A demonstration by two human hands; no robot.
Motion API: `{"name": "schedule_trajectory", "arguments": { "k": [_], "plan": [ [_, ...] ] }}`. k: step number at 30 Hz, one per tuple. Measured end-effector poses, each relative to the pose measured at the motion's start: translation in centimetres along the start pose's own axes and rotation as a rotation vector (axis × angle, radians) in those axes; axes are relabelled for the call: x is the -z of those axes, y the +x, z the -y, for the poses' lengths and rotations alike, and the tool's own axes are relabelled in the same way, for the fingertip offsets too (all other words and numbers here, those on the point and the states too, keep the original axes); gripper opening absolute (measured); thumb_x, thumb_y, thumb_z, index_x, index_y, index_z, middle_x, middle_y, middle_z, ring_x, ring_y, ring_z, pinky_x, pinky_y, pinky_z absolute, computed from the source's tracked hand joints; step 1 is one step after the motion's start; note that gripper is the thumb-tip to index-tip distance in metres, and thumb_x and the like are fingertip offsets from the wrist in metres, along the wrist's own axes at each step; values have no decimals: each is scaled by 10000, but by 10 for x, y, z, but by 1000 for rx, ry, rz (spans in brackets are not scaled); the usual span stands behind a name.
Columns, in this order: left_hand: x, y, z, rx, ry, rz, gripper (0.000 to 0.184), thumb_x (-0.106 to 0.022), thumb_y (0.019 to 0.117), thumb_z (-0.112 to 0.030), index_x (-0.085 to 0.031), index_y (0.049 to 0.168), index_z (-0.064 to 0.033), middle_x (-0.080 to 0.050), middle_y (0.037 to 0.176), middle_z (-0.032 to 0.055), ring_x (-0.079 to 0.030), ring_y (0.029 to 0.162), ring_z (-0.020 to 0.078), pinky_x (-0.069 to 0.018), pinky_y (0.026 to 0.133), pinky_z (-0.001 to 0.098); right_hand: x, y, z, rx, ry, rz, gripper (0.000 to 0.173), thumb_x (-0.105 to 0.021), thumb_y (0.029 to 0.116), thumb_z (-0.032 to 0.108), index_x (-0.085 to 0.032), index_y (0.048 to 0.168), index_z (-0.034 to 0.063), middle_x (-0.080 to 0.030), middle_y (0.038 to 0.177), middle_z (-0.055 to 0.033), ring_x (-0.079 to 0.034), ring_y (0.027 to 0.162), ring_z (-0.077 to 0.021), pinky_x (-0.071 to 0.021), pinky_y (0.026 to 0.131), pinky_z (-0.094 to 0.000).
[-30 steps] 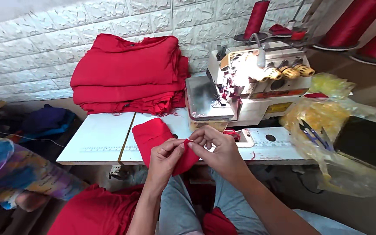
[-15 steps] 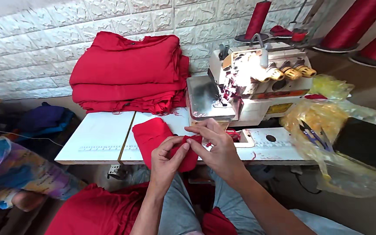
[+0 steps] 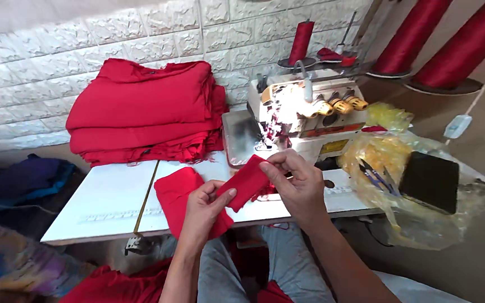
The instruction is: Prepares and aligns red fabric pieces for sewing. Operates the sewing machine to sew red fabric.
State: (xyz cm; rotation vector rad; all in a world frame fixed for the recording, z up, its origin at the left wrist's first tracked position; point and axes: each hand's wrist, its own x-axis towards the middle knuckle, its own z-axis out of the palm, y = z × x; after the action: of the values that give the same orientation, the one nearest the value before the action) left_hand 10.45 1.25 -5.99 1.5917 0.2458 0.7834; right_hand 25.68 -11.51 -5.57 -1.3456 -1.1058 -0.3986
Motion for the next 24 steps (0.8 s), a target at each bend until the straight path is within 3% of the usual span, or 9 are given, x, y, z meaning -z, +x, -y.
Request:
{"name": "schedule_trajectory", "arguments": {
  "k": [4, 6, 7, 8, 9, 10, 13, 16, 24],
  "plan": [
    [-8, 32, -6, -108, 86, -35, 78, -640, 974, -33, -716, 983, -22, -732, 832, -7, -689, 763, 43, -582, 753, 215, 5, -5, -24, -77, 95, -167, 102, -663, 969, 119, -678, 975, 19, -683, 799, 42, -636, 705, 40, -552, 666, -124],
    [-12, 52, -6, -160, 345, -31, 98, -663, 981, -135, -734, 977, -68, -717, 851, -35, -673, 819, 33, -559, 801, 235, 4, -5, -36, -177, 167, -227, 110, -663, 962, 89, -637, 1051, 31, -695, 757, 52, -652, 670, 13, -557, 639, -157],
    [-13, 62, -6, -171, 540, -34, 134, -674, 975, -224, -746, 952, -114, -711, 887, -52, -658, 897, 57, -528, 870, 305, 3, -5, -40, -240, 203, -247, 141, -656, 954, 70, -613, 1083, 34, -695, 739, 47, -664, 655, -7, -569, 630, -174],
    [-16, 70, -7, -171, 683, -30, 178, -681, 953, -274, -746, 902, -116, -696, 943, -12, -611, 1005, 165, -425, 950, 469, 3, -4, -43, -305, 239, -262, 177, -650, 949, 58, -592, 1114, 34, -688, 721, 40, -665, 637, -21, -572, 619, -184],
    [-20, 77, -8, -181, 797, -30, 207, -692, 919, -295, -725, 829, -113, -670, 1005, 35, -567, 1074, 263, -353, 959, 577, 4, -3, -45, -365, 274, -273, 206, -640, 942, 49, -575, 1138, 35, -673, 698, 40, -648, 610, -25, -554, 594, -184],
    [-23, 83, -9, -177, 872, -30, 225, -702, 892, -299, -703, 780, -105, -643, 1064, 72, -528, 1113, 322, -312, 945, 617, 4, -2, -46, -410, 313, -277, 221, -634, 940, 38, -561, 1149, 35, -654, 673, 43, -625, 580, -24, -531, 568, -178],
    [-28, 91, -12, -124, 925, -17, 219, -710, 872, -274, -698, 760, -86, -619, 1143, 95, -499, 1152, 341, -312, 940, 603, 4, 1, -47, -465, 395, -276, 233, -620, 924, 1, -557, 1147, 29, -603, 612, 55, -554, 511, -6, -457, 500, -154],
    [-26, 98, -10, -106, 918, 0, 212, -703, 877, -272, -687, 761, -95, -618, 1145, 79, -491, 1170, 326, -314, 941, 594, 3, 6, -50, -468, 401, -276, 239, -629, 907, -18, -580, 1135, 39, -583, 583, 46, -541, 489, -15, -456, 490, -159],
    [-16, 113, 6, -138, 903, -38, 188, -691, 895, -259, -690, 788, -104, -626, 1154, 58, -489, 1173, 312, -319, 920, 587, -5, 17, -68, -362, 156, -264, 204, -724, 872, 54, -639, 1054, 82, -484, 546, 100, -437, 467, 20, -385, 480, -144]
  ]
}}
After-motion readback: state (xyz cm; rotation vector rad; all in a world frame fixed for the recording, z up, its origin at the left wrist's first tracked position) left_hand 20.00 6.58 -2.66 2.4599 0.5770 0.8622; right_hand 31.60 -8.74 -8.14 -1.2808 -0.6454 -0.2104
